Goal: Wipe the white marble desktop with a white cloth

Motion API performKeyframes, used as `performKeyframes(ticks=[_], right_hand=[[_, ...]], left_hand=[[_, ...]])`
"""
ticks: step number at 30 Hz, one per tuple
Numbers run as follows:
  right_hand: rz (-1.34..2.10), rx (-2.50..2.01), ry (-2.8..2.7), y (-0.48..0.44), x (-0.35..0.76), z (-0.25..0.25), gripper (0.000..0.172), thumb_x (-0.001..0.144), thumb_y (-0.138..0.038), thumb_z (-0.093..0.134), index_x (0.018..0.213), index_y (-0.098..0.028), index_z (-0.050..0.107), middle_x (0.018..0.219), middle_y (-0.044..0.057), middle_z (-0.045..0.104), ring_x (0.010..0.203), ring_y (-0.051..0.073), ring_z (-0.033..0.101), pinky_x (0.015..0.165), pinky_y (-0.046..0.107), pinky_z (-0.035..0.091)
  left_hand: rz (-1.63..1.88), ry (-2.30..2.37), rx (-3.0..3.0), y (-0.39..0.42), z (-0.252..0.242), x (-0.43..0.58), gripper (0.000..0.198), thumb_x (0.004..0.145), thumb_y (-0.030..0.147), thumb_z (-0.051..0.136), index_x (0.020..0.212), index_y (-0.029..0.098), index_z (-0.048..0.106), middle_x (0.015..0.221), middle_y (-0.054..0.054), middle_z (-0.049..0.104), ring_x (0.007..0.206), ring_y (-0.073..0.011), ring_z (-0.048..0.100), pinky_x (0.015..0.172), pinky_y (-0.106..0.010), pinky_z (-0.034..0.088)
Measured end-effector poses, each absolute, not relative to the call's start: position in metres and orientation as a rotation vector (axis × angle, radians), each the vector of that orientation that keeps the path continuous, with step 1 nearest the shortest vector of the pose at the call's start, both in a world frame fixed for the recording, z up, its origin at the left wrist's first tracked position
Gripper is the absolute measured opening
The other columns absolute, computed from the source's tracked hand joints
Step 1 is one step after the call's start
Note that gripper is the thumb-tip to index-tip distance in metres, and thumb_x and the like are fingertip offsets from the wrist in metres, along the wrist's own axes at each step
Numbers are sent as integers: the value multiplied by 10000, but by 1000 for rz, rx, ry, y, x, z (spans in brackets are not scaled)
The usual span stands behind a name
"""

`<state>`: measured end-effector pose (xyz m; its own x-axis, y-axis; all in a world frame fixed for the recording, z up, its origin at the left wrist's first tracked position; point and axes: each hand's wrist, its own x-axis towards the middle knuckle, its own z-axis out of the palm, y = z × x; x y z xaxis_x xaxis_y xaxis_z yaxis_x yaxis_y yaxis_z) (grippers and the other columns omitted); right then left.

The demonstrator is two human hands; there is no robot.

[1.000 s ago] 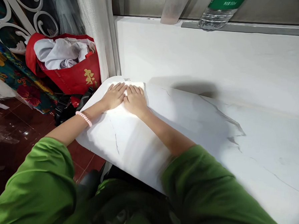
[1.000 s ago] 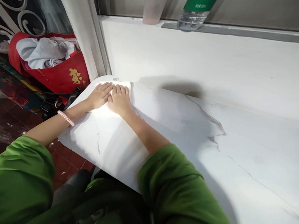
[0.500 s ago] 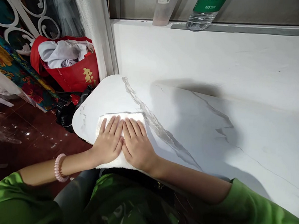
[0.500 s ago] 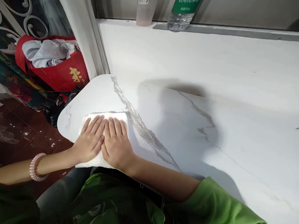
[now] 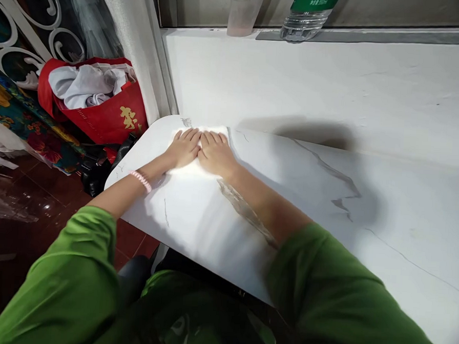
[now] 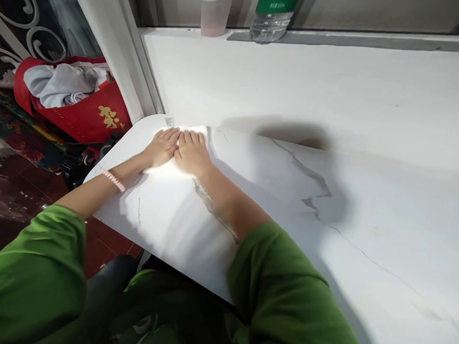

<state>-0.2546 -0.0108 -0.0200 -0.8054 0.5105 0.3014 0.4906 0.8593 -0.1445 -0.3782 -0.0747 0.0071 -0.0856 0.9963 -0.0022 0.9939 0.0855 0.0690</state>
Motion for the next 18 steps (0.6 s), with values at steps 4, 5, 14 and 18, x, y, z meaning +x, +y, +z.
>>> performKeyframes(ticks=[4,5,14,18], right_hand=[[120,-820,-2623,29,-266,-25,548,906,-152,295,1396,51,434,1452,262,462,1325,349,404,1107,541,235],[136,-826,-2618,35,-267,-26,548,907,-156,298,1400,41,435,1454,253,465,1331,342,403,1112,536,230],[127,-823,-2693,28,-247,-22,569,927,-181,269,1440,31,395,1522,196,404,1410,294,338,1173,474,188],[45,-809,-2714,4,-225,-24,575,938,-207,265,1430,62,395,1506,226,415,1400,334,349,1163,509,209]], left_hand=[[148,2253,2108,-26,5,-390,564,938,203,317,1489,89,344,1579,-135,315,1474,-239,248,1211,-439,153],[160,2262,2101,-20,4,-390,563,937,200,315,1488,95,348,1579,-131,316,1472,-240,252,1210,-443,154],[165,2273,2082,-34,0,-376,556,982,247,271,1518,99,300,1602,-120,262,1490,-240,202,1217,-455,116],[113,2248,2112,-59,2,-355,564,986,251,277,1522,74,281,1602,-134,256,1492,-247,192,1219,-456,116]])
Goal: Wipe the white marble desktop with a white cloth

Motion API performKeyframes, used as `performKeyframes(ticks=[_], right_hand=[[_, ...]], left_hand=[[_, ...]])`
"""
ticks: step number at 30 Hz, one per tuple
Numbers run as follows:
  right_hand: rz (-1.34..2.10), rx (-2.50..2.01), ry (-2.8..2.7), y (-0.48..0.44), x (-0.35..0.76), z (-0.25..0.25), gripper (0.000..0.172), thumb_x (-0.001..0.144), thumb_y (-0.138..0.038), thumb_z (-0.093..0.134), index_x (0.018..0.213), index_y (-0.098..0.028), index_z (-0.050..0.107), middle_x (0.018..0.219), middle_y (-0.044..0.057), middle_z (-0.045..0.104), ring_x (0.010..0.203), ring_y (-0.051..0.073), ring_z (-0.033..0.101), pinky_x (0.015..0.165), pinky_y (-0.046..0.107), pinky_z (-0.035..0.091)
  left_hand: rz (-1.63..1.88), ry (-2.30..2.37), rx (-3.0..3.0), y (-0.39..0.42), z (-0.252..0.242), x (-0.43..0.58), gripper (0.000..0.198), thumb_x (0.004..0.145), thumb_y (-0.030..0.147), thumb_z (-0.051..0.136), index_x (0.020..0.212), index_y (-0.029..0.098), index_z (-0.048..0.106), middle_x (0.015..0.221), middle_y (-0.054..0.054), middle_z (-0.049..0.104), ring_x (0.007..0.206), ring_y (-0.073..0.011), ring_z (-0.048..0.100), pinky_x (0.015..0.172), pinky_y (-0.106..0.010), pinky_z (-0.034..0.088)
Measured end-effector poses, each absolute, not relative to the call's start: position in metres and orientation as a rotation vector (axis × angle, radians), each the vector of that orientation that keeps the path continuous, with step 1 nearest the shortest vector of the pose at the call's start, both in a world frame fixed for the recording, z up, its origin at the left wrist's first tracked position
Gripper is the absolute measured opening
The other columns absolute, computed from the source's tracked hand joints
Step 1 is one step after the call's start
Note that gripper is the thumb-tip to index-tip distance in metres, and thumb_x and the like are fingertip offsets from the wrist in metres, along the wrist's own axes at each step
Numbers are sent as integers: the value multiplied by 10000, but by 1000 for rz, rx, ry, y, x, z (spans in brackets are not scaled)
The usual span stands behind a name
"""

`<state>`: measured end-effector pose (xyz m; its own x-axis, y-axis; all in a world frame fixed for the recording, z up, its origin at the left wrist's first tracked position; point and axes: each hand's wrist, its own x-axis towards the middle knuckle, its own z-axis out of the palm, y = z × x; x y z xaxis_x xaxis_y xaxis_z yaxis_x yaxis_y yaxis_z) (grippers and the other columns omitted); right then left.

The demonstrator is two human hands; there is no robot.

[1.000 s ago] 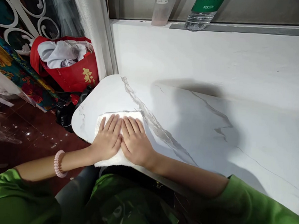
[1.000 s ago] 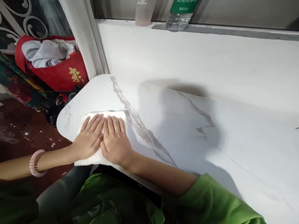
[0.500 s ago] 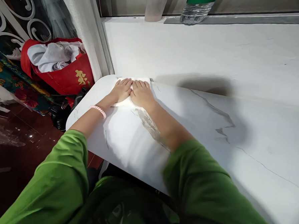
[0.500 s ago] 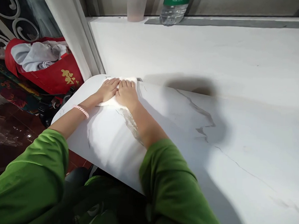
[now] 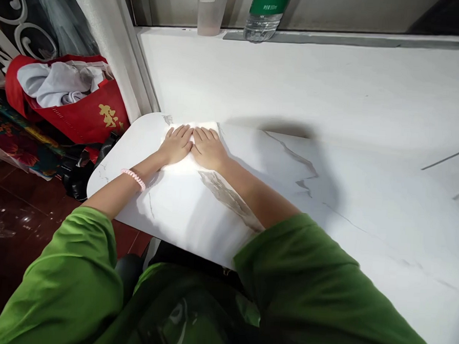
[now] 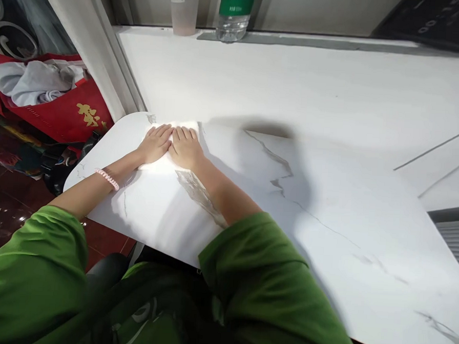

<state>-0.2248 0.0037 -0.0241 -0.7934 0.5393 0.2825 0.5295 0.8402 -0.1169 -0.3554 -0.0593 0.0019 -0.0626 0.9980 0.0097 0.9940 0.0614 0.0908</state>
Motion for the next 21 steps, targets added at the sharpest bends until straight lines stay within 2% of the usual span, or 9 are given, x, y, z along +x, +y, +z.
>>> performKeyframes(ticks=[5,13,17,21], right_hand=[[-55,-646,-2712,-46,-178,-27,567,952,-235,271,1403,65,437,1478,244,445,1371,357,393,1142,532,262],[-48,-581,-2655,-148,-108,-25,564,962,-248,272,1390,72,452,1471,244,454,1389,338,371,1166,533,267],[-19,-595,-2626,-162,-101,-25,556,936,-224,300,1373,71,475,1445,240,486,1371,341,392,1162,533,281],[112,-601,-2671,-139,-110,-25,559,905,-213,329,1388,32,467,1469,226,464,1385,320,385,1162,538,281]], left_hand=[[135,2288,2148,-120,2,-310,552,981,230,271,1499,44,314,1583,-166,290,1479,-276,231,1210,-497,141],[216,2208,2316,-222,-6,-251,558,999,285,247,1478,8,320,1562,-206,315,1473,-324,236,1201,-543,165],[233,2188,2350,-234,-5,-244,547,996,270,253,1463,0,343,1552,-213,331,1467,-330,252,1196,-553,181],[144,2199,2266,-218,1,-249,562,992,263,248,1471,-19,329,1561,-211,311,1472,-332,233,1197,-558,172]])
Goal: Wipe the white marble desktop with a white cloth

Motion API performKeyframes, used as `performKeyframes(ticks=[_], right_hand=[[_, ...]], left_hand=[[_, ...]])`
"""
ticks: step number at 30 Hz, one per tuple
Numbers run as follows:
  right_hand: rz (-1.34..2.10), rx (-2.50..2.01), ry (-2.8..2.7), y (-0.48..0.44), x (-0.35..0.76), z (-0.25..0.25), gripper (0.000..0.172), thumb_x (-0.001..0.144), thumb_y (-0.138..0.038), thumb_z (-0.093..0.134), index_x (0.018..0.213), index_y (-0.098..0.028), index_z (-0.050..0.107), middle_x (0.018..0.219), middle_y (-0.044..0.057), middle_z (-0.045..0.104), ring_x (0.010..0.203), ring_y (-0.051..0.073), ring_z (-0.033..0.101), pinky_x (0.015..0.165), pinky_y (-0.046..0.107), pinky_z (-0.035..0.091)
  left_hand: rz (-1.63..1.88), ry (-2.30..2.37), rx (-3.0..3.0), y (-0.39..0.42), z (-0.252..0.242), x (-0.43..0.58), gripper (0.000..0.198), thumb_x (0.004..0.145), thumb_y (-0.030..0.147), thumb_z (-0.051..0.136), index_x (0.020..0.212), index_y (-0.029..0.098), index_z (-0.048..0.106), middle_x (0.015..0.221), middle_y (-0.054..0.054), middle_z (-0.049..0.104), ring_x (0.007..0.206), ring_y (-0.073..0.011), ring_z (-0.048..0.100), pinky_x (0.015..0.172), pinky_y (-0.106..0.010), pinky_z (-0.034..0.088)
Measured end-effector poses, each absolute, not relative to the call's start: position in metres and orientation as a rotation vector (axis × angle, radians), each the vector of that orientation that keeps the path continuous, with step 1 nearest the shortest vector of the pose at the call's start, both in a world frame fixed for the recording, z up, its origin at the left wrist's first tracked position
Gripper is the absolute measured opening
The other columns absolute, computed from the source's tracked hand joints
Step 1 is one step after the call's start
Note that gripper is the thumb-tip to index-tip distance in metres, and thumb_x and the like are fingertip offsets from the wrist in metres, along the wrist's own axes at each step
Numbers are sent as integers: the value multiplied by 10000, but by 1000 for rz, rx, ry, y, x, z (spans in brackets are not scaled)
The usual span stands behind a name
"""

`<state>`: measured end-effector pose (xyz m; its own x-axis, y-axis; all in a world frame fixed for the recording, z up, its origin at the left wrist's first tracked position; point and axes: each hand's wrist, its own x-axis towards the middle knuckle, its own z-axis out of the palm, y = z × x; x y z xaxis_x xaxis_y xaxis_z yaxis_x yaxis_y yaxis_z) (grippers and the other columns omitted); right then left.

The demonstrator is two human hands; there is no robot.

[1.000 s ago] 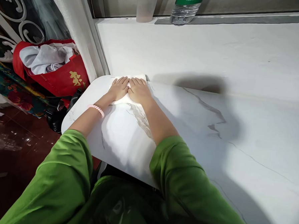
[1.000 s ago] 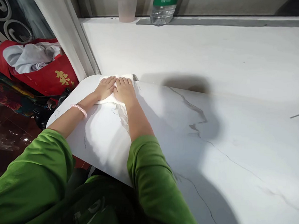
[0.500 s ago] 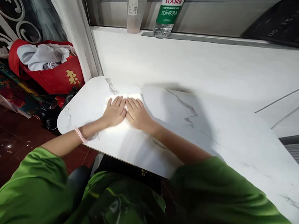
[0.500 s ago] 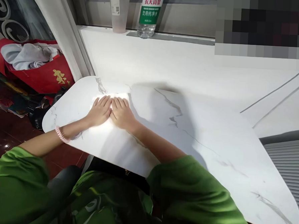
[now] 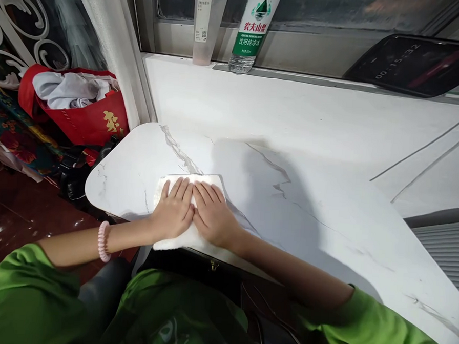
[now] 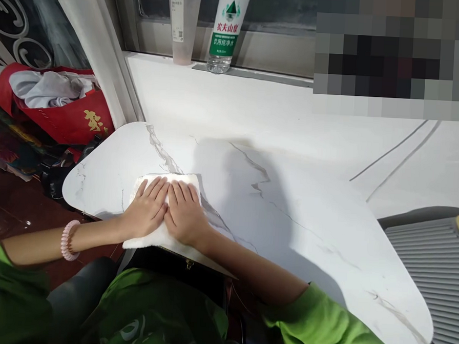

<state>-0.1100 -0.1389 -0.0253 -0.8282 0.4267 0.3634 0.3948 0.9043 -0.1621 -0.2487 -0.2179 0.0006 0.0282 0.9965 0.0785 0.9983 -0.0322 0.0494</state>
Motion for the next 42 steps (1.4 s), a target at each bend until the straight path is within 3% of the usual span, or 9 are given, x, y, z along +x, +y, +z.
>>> performKeyframes(ticks=[6,12,21,31,42], right_hand=[[331,-707,-2554,-67,-141,-29,535,827,-207,405,1328,-85,547,1414,139,552,1326,264,468,1139,448,332],[157,-798,-2564,-4,-170,-29,512,870,-175,335,1306,-8,546,1410,198,540,1302,289,479,1128,424,303],[25,-1005,-2464,41,-186,-37,470,889,-143,333,1291,-63,562,1366,198,570,1292,299,479,1097,454,324],[35,-915,-2518,9,-166,-35,506,900,-172,320,1337,-14,519,1390,236,538,1309,340,452,1100,516,302],[-89,-675,-2619,-149,-90,-26,558,922,-229,325,1315,124,509,1355,321,527,1307,407,444,1104,561,345]], left_hand=[[-34,-2267,-2255,-152,8,-274,575,989,255,266,1498,-13,280,1586,-199,261,1482,-315,204,1201,-538,161],[-65,-2249,-2252,-74,5,-298,559,982,241,276,1500,32,293,1589,-163,276,1479,-279,221,1205,-495,147],[-157,-2203,-2296,-16,-4,-314,533,972,220,288,1487,90,335,1585,-135,301,1474,-251,239,1206,-478,151],[-145,-2160,-2288,-50,-4,-299,519,986,232,293,1486,96,338,1582,-149,300,1471,-277,246,1194,-508,165],[-35,-1895,-2470,-209,10,-239,549,986,250,302,1431,-62,376,1533,-273,324,1468,-376,216,1199,-580,115]])
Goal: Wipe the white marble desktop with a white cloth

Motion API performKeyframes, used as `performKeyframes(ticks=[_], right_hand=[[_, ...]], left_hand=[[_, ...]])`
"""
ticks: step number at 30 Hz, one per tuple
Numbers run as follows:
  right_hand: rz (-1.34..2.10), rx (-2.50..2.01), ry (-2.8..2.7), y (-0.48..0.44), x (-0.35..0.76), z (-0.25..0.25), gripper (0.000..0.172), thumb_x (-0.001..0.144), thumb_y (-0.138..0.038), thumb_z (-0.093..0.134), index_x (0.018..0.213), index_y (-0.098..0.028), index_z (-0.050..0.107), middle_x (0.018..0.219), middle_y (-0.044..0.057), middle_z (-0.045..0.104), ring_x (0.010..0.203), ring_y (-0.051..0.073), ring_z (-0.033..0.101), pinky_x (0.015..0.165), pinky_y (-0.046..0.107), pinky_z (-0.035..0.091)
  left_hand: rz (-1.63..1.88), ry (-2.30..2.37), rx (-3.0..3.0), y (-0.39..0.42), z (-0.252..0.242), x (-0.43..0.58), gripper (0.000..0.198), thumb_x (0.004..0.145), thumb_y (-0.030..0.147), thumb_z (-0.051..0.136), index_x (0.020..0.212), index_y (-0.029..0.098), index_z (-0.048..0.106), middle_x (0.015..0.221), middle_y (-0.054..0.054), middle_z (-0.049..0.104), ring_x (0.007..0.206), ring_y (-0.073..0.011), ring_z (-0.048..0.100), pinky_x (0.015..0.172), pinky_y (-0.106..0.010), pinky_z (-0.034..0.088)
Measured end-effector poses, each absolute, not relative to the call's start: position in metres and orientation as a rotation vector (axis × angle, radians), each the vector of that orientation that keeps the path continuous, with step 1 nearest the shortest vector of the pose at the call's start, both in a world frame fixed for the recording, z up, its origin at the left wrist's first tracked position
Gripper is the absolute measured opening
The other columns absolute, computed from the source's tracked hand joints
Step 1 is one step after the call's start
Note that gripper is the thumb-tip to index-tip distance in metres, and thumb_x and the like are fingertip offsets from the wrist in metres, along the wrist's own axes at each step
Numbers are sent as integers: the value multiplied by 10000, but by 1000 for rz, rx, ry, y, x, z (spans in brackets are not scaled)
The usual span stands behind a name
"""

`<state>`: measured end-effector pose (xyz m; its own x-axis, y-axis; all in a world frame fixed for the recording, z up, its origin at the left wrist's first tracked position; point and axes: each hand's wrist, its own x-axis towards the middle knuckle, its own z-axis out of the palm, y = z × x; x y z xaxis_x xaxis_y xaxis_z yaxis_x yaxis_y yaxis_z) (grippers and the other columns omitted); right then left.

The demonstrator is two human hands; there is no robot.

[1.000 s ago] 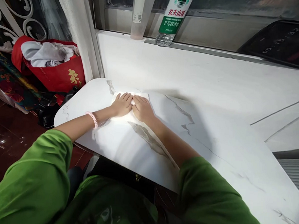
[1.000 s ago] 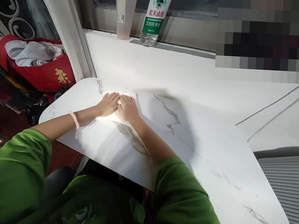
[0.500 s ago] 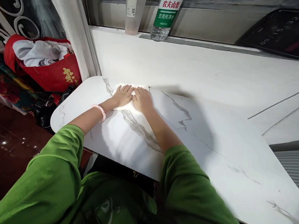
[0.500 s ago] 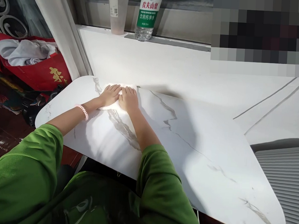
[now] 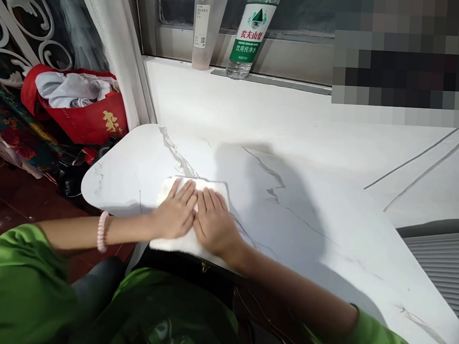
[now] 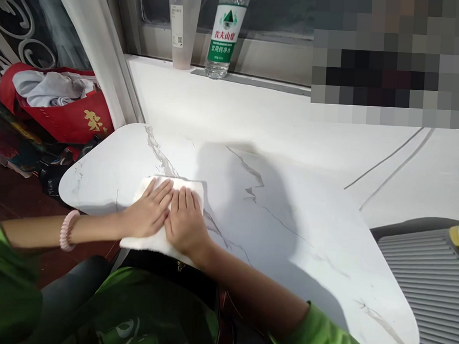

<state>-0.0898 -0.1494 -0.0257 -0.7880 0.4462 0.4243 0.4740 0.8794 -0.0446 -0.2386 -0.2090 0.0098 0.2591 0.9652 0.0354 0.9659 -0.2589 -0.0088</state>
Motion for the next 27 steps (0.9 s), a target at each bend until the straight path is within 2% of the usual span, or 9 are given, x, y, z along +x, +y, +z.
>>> performKeyframes(ticks=[4,8,15,22,27], right_hand=[[-29,-586,-2605,-176,-76,-28,565,905,-208,338,1347,109,488,1390,316,501,1346,403,410,1098,588,370],[12,-626,-2585,-168,-80,-33,572,898,-210,330,1366,85,475,1417,296,486,1383,388,377,1110,596,363],[-12,-764,-2596,-76,-104,-40,564,892,-209,334,1389,28,456,1412,258,510,1336,363,443,1108,579,345],[-49,-890,-2594,28,-109,-38,520,890,-188,305,1295,59,519,1359,273,545,1311,348,457,1102,514,342],[50,-938,-2530,67,-103,-37,484,877,-182,337,1284,-34,553,1347,217,578,1306,334,467,1081,516,370]], left_hand=[[-120,-1885,-2448,-243,9,-226,538,976,251,306,1403,-55,420,1514,-271,360,1465,-383,222,1196,-584,153],[-129,-1899,-2470,-234,8,-231,549,968,248,319,1417,-55,406,1520,-265,355,1461,-367,248,1201,-549,174],[-116,-1926,-2433,-137,1,-251,529,955,227,332,1423,-10,397,1526,-226,373,1460,-300,282,1195,-495,191],[-125,-1915,-2458,-24,-3,-252,483,973,187,317,1417,15,404,1547,-191,354,1451,-260,305,1203,-447,176],[-168,-1944,-2444,17,-9,-245,467,978,186,314,1408,34,415,1541,-185,369,1450,-256,306,1200,-466,174]])
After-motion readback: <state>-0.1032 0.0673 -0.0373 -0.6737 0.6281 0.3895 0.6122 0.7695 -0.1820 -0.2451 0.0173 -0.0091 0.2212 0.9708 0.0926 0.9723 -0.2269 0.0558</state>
